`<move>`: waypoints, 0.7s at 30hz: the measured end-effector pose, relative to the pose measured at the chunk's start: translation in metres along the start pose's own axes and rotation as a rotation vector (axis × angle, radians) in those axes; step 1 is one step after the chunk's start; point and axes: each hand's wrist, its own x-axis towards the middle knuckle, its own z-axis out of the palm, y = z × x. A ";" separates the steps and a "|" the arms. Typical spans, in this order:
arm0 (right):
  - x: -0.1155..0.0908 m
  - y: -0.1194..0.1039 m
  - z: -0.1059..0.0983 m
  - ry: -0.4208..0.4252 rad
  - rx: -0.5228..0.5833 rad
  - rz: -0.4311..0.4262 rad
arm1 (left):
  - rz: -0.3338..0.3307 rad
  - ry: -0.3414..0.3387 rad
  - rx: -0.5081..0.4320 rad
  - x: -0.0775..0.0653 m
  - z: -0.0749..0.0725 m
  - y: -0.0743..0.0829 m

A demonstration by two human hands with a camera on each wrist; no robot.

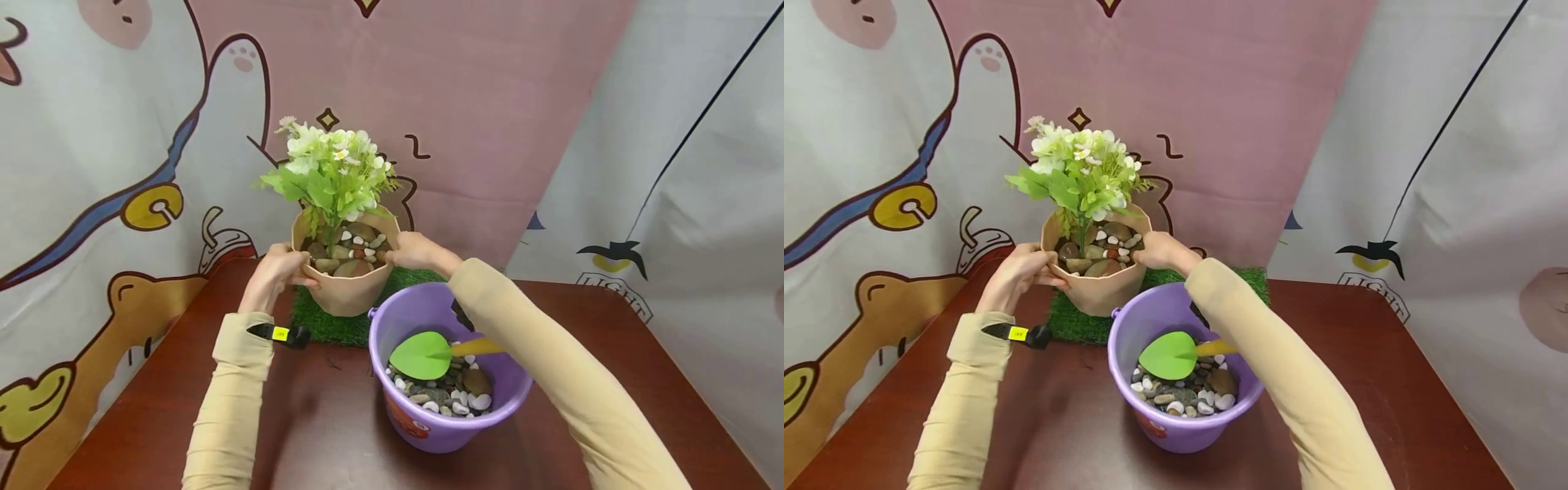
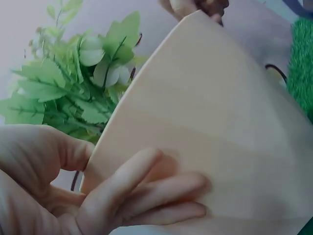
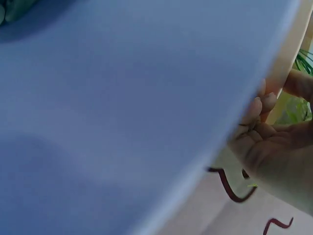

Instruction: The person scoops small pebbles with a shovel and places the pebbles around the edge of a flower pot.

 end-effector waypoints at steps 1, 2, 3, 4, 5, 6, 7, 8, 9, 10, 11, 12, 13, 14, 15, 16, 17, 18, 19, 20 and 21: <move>0.001 0.000 0.004 -0.011 -0.002 0.001 | 0.003 -0.004 0.001 0.002 -0.001 -0.003; 0.002 -0.001 0.006 -0.024 0.001 0.008 | 0.004 -0.009 0.000 0.003 -0.003 -0.005; 0.003 -0.001 0.008 -0.037 0.006 0.015 | 0.003 -0.017 0.003 0.005 -0.004 -0.008; 0.004 0.000 0.010 -0.051 0.016 0.025 | 0.006 -0.024 0.002 0.007 -0.005 -0.009; 0.004 0.000 0.010 -0.061 0.013 0.030 | 0.008 -0.027 -0.003 0.008 -0.006 -0.011; 0.005 0.000 0.009 -0.066 0.012 0.030 | 0.013 -0.027 -0.002 0.010 -0.006 -0.012; 0.005 0.000 0.008 -0.067 0.005 0.029 | 0.017 -0.020 0.002 0.010 -0.007 -0.012; 0.004 0.000 0.006 -0.074 -0.001 0.027 | 0.020 -0.011 0.014 0.011 -0.007 -0.012; 0.004 0.000 0.003 -0.083 -0.014 0.015 | 0.024 0.003 0.027 0.012 -0.007 -0.012; 0.003 0.000 0.001 -0.091 -0.030 0.000 | 0.033 0.021 0.041 0.013 -0.007 -0.012; 0.001 -0.001 -0.002 -0.099 -0.046 -0.018 | 0.041 0.042 0.052 0.013 -0.007 -0.012; -0.001 -0.001 -0.004 -0.108 -0.052 -0.036 | 0.052 0.060 0.070 0.013 -0.007 -0.012; -0.004 -0.001 -0.007 -0.114 -0.060 -0.052 | 0.063 0.079 0.086 0.013 -0.007 -0.013; -0.006 0.000 -0.010 -0.116 -0.072 -0.068 | 0.076 0.094 0.099 0.013 -0.007 -0.013; -0.010 0.001 -0.013 -0.110 -0.079 -0.077 | 0.089 0.119 0.128 0.014 -0.007 -0.014; -0.014 0.002 -0.017 -0.098 -0.089 -0.088 | 0.103 0.144 0.165 0.013 -0.007 -0.015; -0.019 0.004 -0.021 -0.080 -0.092 -0.098 | 0.117 0.174 0.214 0.012 -0.007 -0.017; -0.024 0.006 -0.025 -0.055 -0.085 -0.104 | 0.138 0.214 0.284 0.011 -0.007 -0.018; -0.030 0.009 -0.029 -0.023 -0.082 -0.112 | 0.156 0.257 0.352 0.010 -0.007 -0.020; -0.037 0.013 -0.034 0.019 -0.086 -0.121 | 0.168 0.302 0.417 0.008 -0.006 -0.022; -0.044 0.017 -0.038 0.064 -0.087 -0.133 | 0.175 0.347 0.479 0.006 -0.006 -0.024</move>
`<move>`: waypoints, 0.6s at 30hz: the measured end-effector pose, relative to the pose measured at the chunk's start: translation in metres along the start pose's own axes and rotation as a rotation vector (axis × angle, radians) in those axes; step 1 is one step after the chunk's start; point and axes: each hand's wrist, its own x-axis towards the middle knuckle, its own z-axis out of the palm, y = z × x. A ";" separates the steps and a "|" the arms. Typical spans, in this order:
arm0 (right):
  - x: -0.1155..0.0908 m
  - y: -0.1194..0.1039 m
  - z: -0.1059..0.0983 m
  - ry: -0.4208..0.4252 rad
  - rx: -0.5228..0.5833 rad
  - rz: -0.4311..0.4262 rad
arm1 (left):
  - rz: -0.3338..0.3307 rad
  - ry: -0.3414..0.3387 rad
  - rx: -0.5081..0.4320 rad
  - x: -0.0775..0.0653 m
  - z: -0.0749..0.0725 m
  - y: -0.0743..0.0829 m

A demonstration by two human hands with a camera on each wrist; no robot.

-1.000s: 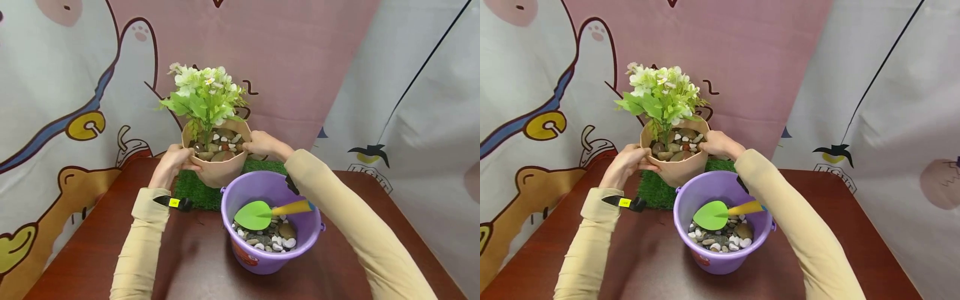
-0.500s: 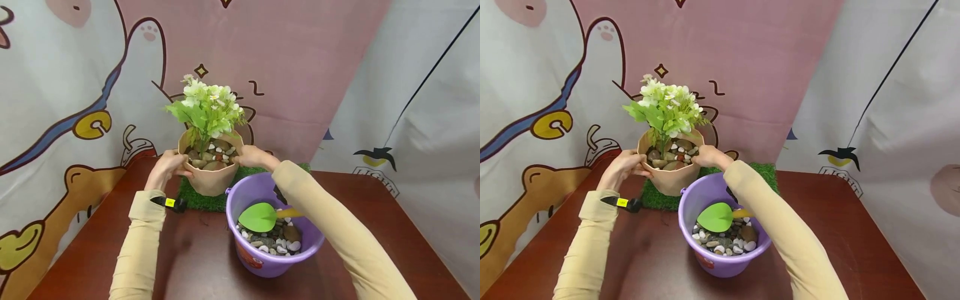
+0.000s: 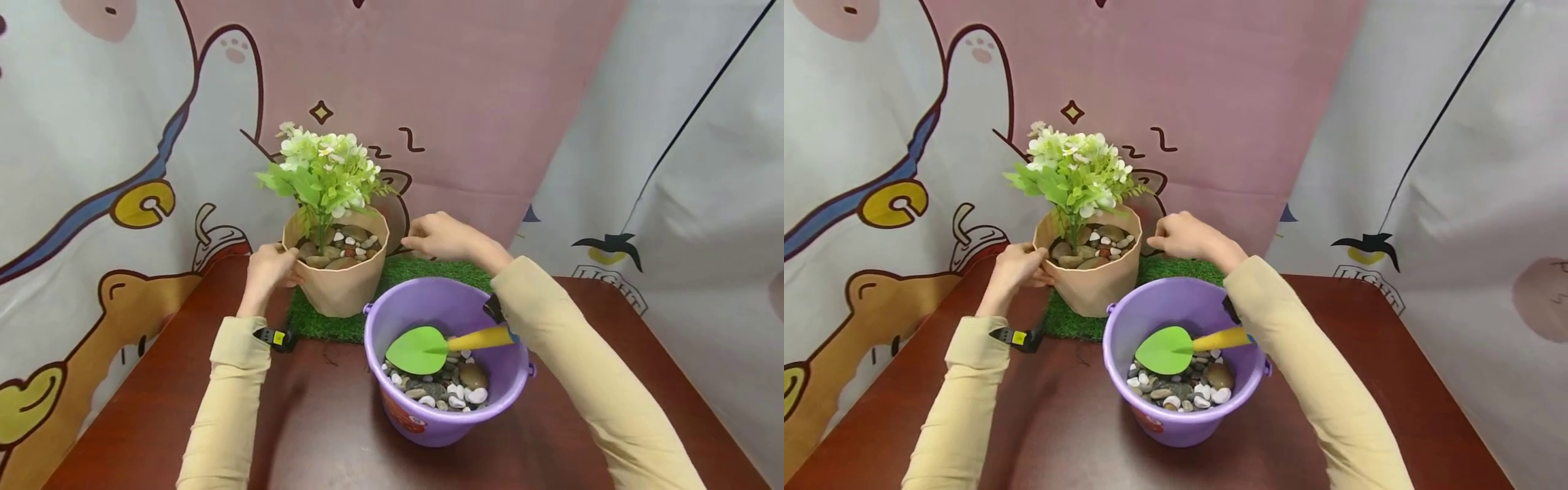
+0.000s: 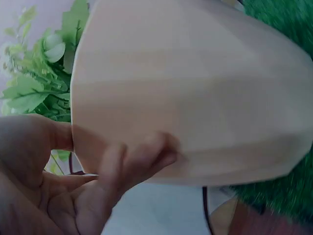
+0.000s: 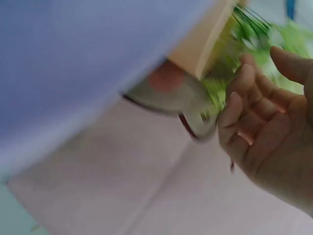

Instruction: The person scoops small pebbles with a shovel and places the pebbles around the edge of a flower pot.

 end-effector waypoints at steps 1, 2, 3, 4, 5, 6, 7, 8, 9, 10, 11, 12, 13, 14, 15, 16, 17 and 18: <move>-0.007 0.003 -0.004 0.048 -0.007 -0.011 | 0.009 0.040 0.049 -0.003 0.000 -0.001; -0.014 0.007 -0.009 0.096 -0.012 -0.020 | 0.014 0.084 0.088 -0.005 0.001 -0.003; -0.022 0.012 -0.012 0.141 -0.018 -0.021 | 0.018 0.123 0.103 -0.007 0.002 -0.005; -0.030 0.017 -0.015 0.184 -0.029 -0.019 | 0.017 0.156 0.099 -0.009 0.004 -0.006; -0.038 0.023 -0.018 0.219 -0.037 -0.018 | 0.017 0.192 0.090 -0.011 0.007 -0.008; -0.047 0.029 -0.020 0.246 -0.030 -0.008 | 0.025 0.232 0.080 -0.013 0.010 -0.010; -0.055 0.035 -0.021 0.270 -0.025 0.003 | 0.038 0.271 0.068 -0.015 0.013 -0.012; -0.063 0.041 -0.020 0.288 -0.019 0.012 | 0.052 0.305 0.052 -0.016 0.016 -0.014; -0.071 0.047 -0.019 0.308 -0.013 0.018 | 0.071 0.333 0.037 -0.018 0.019 -0.016; -0.079 0.054 -0.016 0.330 -0.004 0.023 | 0.094 0.354 0.028 -0.019 0.022 -0.019; -0.085 0.060 -0.012 0.354 0.000 0.026 | 0.117 0.364 0.023 -0.021 0.025 -0.021; -0.092 0.065 -0.007 0.379 0.008 0.033 | 0.141 0.367 0.021 -0.022 0.028 -0.024; -0.097 0.070 -0.001 0.407 -0.002 0.035 | 0.162 0.359 0.028 -0.024 0.030 -0.027; -0.102 0.075 0.005 0.432 -0.007 0.041 | 0.182 0.344 0.038 -0.026 0.032 -0.030; -0.107 0.080 0.012 0.457 -0.008 0.051 | 0.201 0.319 0.052 -0.028 0.034 -0.033; -0.111 0.085 0.020 0.478 -0.012 0.064 | 0.216 0.288 0.069 -0.030 0.036 -0.037; -0.115 0.089 0.027 0.496 -0.018 0.078 | 0.230 0.255 0.088 -0.032 0.037 -0.040; -0.118 0.094 0.035 0.513 -0.022 0.092 | 0.246 0.225 0.110 -0.034 0.038 -0.044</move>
